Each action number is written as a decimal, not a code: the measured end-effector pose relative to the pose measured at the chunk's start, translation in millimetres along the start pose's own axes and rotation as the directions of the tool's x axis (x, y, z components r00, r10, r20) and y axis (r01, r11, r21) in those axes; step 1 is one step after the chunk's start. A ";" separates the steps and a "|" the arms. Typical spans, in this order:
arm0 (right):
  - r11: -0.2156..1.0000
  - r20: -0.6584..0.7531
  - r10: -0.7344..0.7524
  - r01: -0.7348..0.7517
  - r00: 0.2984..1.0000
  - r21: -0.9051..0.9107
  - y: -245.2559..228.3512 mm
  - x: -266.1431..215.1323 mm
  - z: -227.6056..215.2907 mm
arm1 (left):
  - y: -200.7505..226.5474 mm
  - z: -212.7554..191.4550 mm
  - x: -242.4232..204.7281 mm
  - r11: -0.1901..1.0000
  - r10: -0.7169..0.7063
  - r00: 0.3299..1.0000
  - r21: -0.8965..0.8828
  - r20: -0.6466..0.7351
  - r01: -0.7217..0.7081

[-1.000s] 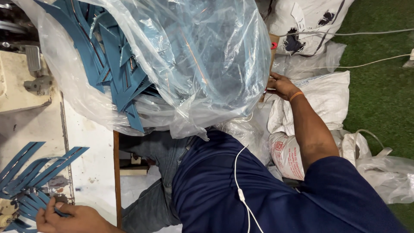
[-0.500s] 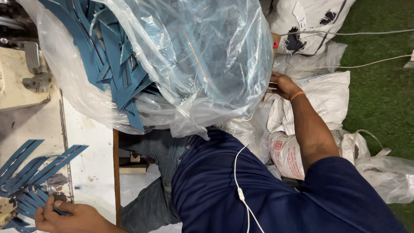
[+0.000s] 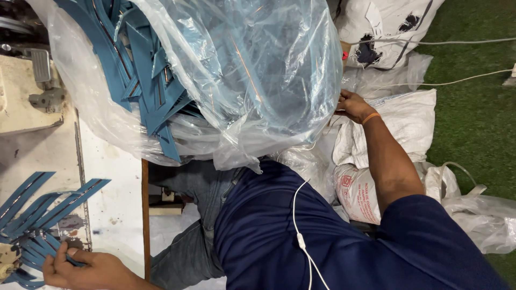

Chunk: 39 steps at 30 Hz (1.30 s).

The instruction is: Feed fabric or leather strips into an industrial sewing machine to process them.

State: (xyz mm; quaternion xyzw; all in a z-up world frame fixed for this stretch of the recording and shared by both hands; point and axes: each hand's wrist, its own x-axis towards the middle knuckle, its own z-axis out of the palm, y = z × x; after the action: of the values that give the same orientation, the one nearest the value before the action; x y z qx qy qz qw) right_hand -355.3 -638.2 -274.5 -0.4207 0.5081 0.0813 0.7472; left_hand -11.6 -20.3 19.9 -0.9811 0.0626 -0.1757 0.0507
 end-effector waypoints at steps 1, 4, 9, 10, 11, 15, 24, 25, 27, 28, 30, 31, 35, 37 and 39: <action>1.000 -0.001 -0.002 0.002 1.000 -0.001 -3.9 -2.7 1.7 | -0.6 1.0 0.3 1.000 -0.001 1.000 -0.002 -0.001 0.001; 1.000 0.017 0.011 -0.011 1.000 -0.004 -10.1 -6.5 3.8 | -2.1 3.1 -0.3 0.997 -0.001 1.000 -0.077 -0.004 0.001; 0.996 -0.052 0.085 -0.084 0.995 0.014 -11.6 -6.3 4.7 | -0.9 1.2 -1.1 0.997 0.015 1.000 -0.074 -0.014 -0.016; 0.996 -0.052 0.084 -0.084 0.995 0.013 -13.0 -6.1 6.7 | 5.9 -3.9 1.7 0.997 0.013 1.000 -0.074 -0.014 -0.014; 0.996 -0.067 0.089 -0.087 0.994 0.020 -13.8 -6.3 8.5 | 12.5 -9.1 4.3 0.995 0.002 1.000 -0.104 -0.006 -0.003; 0.995 -0.153 0.084 -0.093 0.985 -0.048 2.4 10.9 4.8 | 38.5 -32.3 13.5 0.997 0.016 1.000 -0.070 -0.011 -0.017; 0.994 -0.405 -0.095 0.106 0.909 0.006 -14.8 9.0 -16.7 | 18.9 -16.9 17.1 0.975 0.090 0.995 -0.199 -0.053 -0.098; 0.994 -0.399 -0.101 0.108 0.911 -0.004 -11.0 16.9 -33.4 | 13.4 -9.6 15.9 0.976 0.078 0.996 -0.198 -0.053 -0.087; 0.942 -0.558 -0.271 0.335 0.785 0.014 -11.3 38.5 -60.8 | -1.7 3.3 12.6 0.960 0.087 0.990 -0.256 -0.110 -0.112; 0.941 -0.539 -0.286 0.339 0.792 0.000 -34.2 20.9 -58.1 | -5.7 11.3 12.7 0.964 0.062 0.992 -0.250 -0.114 -0.089; 0.783 -0.560 -0.553 0.614 0.617 -0.097 -90.1 -2.0 -42.7 | -20.5 22.1 7.5 0.875 -0.019 0.985 -0.480 -0.170 -0.066; 0.780 -0.522 -0.572 0.618 0.633 -0.105 -120.1 -23.2 -29.0 | -15.6 16.7 9.1 0.885 -0.057 0.983 -0.465 -0.175 -0.032; 0.396 -0.215 -0.913 0.877 0.346 -0.270 -231.4 -111.2 38.0 | -12.6 11.9 12.8 0.821 -0.204 0.975 -0.558 -0.087 0.122; 0.226 0.031 -0.963 0.862 0.269 -0.454 -278.9 -157.6 104.8 | -13.4 11.1 12.5 0.847 -0.198 0.974 -0.519 -0.106 0.116; -0.001 0.278 -0.940 0.810 0.200 -0.586 -306.3 -225.7 185.7 | -12.6 8.1 14.4 0.810 -0.229 0.972 -0.565 -0.056 0.158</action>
State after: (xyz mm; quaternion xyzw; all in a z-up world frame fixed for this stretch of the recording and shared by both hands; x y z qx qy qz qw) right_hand -165.0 -630.9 103.6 -0.8677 0.1388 -0.2827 0.3847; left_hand 5.9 -9.3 18.7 -0.9419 0.0136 -0.2135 -0.2591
